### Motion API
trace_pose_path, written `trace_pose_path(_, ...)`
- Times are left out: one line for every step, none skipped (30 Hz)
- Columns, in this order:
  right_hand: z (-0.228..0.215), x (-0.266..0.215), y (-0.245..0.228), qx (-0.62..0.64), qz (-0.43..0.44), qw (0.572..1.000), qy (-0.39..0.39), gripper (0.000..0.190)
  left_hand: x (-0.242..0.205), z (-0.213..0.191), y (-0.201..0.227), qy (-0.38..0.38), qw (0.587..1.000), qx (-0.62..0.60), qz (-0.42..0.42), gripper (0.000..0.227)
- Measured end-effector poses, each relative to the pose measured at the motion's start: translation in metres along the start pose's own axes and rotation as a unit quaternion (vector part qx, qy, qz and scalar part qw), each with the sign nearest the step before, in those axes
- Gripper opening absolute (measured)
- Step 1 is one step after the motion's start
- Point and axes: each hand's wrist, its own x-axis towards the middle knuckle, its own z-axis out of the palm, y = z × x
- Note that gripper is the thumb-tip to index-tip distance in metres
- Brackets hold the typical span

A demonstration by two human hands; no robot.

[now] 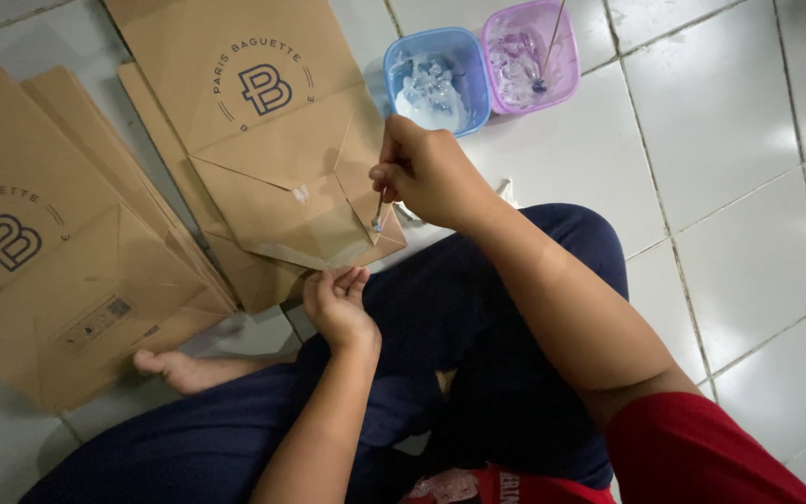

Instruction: The person applies glue using a thin stick to the bottom flaps of paper bags while sitting on the floor, pressing the flaps down to secure them.

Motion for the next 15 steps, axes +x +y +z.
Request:
trace_pose_path(0.001,0.0,0.001,0.0,0.0,1.0,0.0,0.014,0.001,0.0,-0.001,0.0,1.0,0.0,0.0,0.008)
trace_pose_path(0.001,0.001,0.002,-0.009,-0.012,1.0,-0.003,0.014,0.001,-0.001,-0.002,-0.002,1.0,0.001,0.001,0.009)
trace_pose_path(0.002,0.001,0.003,-0.019,-0.025,1.0,-0.005,0.015,0.002,-0.002,-0.003,-0.004,1.0,0.001,0.003,0.01)
trace_pose_path(0.004,0.0,0.002,-0.018,-0.024,1.0,-0.006,0.015,0.002,-0.003,-0.004,-0.003,1.0,0.001,0.003,0.01)
trace_pose_path(0.006,-0.001,0.002,-0.023,-0.028,0.999,-0.007,0.015,0.003,-0.003,-0.005,-0.004,1.0,0.006,0.002,0.011)
trace_pose_path(0.007,-0.001,0.001,-0.028,-0.031,0.999,-0.007,0.015,0.004,-0.003,-0.005,-0.006,1.0,0.009,0.001,0.012)
trace_pose_path(0.008,0.001,0.003,-0.028,-0.031,0.999,-0.007,0.015,0.003,-0.003,-0.004,-0.006,1.0,0.01,0.001,0.012)
trace_pose_path(0.009,0.001,0.006,-0.029,-0.03,0.999,-0.012,0.014,0.003,-0.002,-0.004,-0.005,1.0,0.01,-0.003,0.01)
trace_pose_path(0.01,0.002,0.008,-0.03,-0.028,0.999,-0.018,0.014,0.002,-0.002,-0.004,-0.005,1.0,0.011,-0.006,0.009)
trace_pose_path(0.01,0.003,0.009,-0.03,-0.028,0.999,-0.017,0.014,0.0,0.0,-0.001,-0.005,1.0,0.011,-0.007,0.009)
trace_pose_path(0.01,0.004,0.009,-0.049,-0.036,0.998,-0.014,0.013,-0.002,0.001,0.001,-0.005,1.0,0.011,-0.006,0.01)
trace_pose_path(0.01,0.005,0.01,-0.069,-0.044,0.997,-0.011,0.013,-0.004,0.002,0.004,-0.004,1.0,0.011,-0.006,0.01)
trace_pose_path(0.009,0.006,0.014,-0.069,-0.044,0.997,-0.01,0.013,-0.002,0.001,0.002,-0.005,1.0,0.01,-0.006,0.01)
trace_pose_path(0.009,0.008,0.017,-0.082,-0.054,0.995,-0.002,0.014,0.0,0.0,-0.001,-0.006,1.0,0.01,-0.002,0.01)
trace_pose_path(0.009,0.009,0.021,-0.095,-0.064,0.993,0.007,0.015,0.002,-0.002,-0.003,-0.006,1.0,0.009,0.002,0.01)
